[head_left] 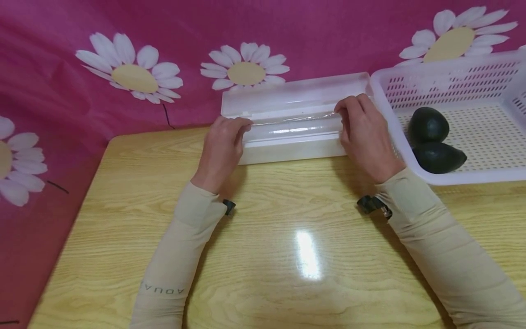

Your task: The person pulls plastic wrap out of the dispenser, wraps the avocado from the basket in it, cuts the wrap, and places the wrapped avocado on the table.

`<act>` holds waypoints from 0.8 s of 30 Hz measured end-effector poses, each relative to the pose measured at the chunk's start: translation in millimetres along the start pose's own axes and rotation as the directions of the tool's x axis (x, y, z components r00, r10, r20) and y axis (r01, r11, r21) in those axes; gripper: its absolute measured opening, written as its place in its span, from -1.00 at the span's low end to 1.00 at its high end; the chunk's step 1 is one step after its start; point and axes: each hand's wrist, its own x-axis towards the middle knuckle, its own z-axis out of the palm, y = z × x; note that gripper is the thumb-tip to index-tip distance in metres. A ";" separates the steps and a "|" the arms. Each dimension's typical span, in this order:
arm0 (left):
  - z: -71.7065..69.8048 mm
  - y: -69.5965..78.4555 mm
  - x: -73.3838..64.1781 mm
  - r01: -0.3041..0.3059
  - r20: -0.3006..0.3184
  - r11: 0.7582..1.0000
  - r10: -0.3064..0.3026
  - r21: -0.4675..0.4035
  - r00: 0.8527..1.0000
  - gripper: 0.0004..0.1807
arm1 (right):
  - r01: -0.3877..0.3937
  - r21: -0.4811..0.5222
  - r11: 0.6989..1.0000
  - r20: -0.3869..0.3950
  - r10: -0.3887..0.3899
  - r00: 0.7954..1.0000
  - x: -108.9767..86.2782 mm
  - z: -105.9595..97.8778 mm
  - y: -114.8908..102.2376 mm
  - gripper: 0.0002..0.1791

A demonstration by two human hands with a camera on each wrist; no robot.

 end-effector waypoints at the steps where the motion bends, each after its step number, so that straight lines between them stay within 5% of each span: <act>1: -0.9 0.8 -0.2 -0.003 -0.003 1.000 0.003 -0.004 1.000 -0.77 | 0.005 0.000 1.000 -0.015 -0.005 1.000 -0.6 -0.3 0.1 -0.78; 8: -6.4 5.6 -0.5 -0.008 -0.039 1.000 0.008 0.003 0.999 -0.78 | 0.035 0.032 0.999 -0.107 -0.031 0.994 -3.0 -1.1 -1.1 -0.78; 17: -17.5 10.4 -1.9 0.001 -0.068 1.000 -0.001 0.007 0.998 -0.78 | -0.019 0.033 0.999 -0.109 0.022 0.994 -8.9 -10.0 -16.0 -0.79; 24: -23.4 13.7 -2.0 -0.077 -0.131 0.997 0.076 -0.002 0.988 -0.81 | 0.030 -0.031 0.999 -0.193 -0.036 0.980 -10.6 -17.4 -19.8 -0.80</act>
